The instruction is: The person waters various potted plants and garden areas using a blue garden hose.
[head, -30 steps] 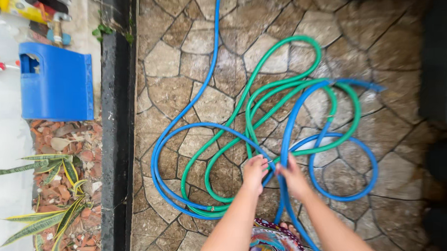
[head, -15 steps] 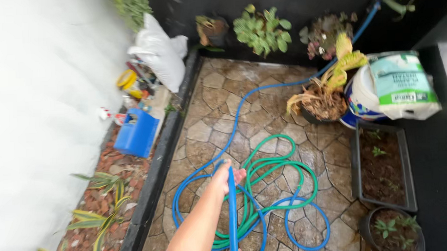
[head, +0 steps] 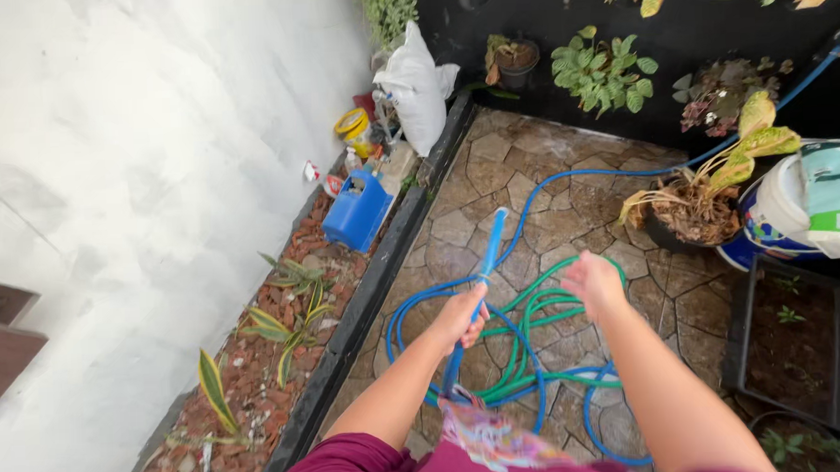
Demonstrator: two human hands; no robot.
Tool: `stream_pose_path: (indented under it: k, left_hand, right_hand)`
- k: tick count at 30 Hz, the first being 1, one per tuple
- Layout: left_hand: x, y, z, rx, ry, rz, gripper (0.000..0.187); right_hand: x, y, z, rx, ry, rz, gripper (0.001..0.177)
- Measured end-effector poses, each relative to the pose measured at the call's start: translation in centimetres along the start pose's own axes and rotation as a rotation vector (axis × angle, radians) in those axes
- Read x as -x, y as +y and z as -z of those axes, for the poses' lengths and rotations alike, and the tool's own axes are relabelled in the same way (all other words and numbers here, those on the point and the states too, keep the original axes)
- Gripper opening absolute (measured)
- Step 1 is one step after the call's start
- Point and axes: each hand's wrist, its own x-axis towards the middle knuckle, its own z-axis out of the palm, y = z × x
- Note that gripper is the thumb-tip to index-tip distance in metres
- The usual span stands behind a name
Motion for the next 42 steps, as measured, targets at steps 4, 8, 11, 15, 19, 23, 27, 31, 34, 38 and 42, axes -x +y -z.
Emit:
stream_pose_path:
  k: [4, 8, 11, 15, 19, 23, 27, 31, 34, 38, 42]
  left_hand:
    - [4.5, -3.2, 1.0, -0.320, -0.073, 0.023, 0.068]
    - [6.7, -5.1, 2.8, -0.442, -0.181, 0.088, 0.081]
    - [7.5, -4.0, 4.3, -0.344, -0.113, 0.104, 0.087]
    - [8.5, -2.1, 3.6, -0.105, 0.138, 0.170, 0.070]
    - [7.7, -1.6, 3.1, -0.141, -0.101, 0.162, 0.067]
    - [7.3, -3.4, 4.0, -0.151, -0.162, 0.107, 0.078]
    - [7.1, -4.1, 5.1, -0.079, -0.166, 0.146, 0.077]
    - [7.4, -4.2, 5.5, -0.125, -0.129, 0.163, 0.078]
    - [7.6, -4.2, 5.7, -0.095, -0.100, 0.171, 0.078]
    - [7.4, -4.5, 6.1, -0.073, 0.036, 0.148, 0.076]
    - [6.8, -4.6, 5.8, -0.140, 0.128, 0.161, 0.075]
  right_hand:
    - [-3.3, -1.5, -6.1, -0.005, 0.073, -0.179, 0.047]
    - [-2.5, 0.9, -11.6, 0.268, 0.162, -0.123, 0.038]
    - [-2.4, 1.3, -14.7, 0.319, 0.176, -0.127, 0.030]
    - [-3.1, 1.1, -17.1, 0.310, 0.185, -0.230, 0.023]
    - [-4.4, 3.0, -19.3, 0.174, 0.059, -0.356, 0.023]
    - [-5.3, 5.2, -20.0, 0.032, -0.145, -0.455, 0.026]
    - [-5.2, 7.2, -20.5, 0.003, -0.224, -0.578, 0.034]
    - [-5.1, 8.6, -21.4, -0.158, -0.239, -0.532, 0.022]
    - [-5.0, 9.4, -21.7, -0.249, -0.230, -0.548, 0.015]
    - [-4.7, 10.2, -22.4, -0.208, -0.146, -0.560, 0.018]
    - [-4.5, 9.5, -23.6, -0.140, 0.065, -0.425, 0.038]
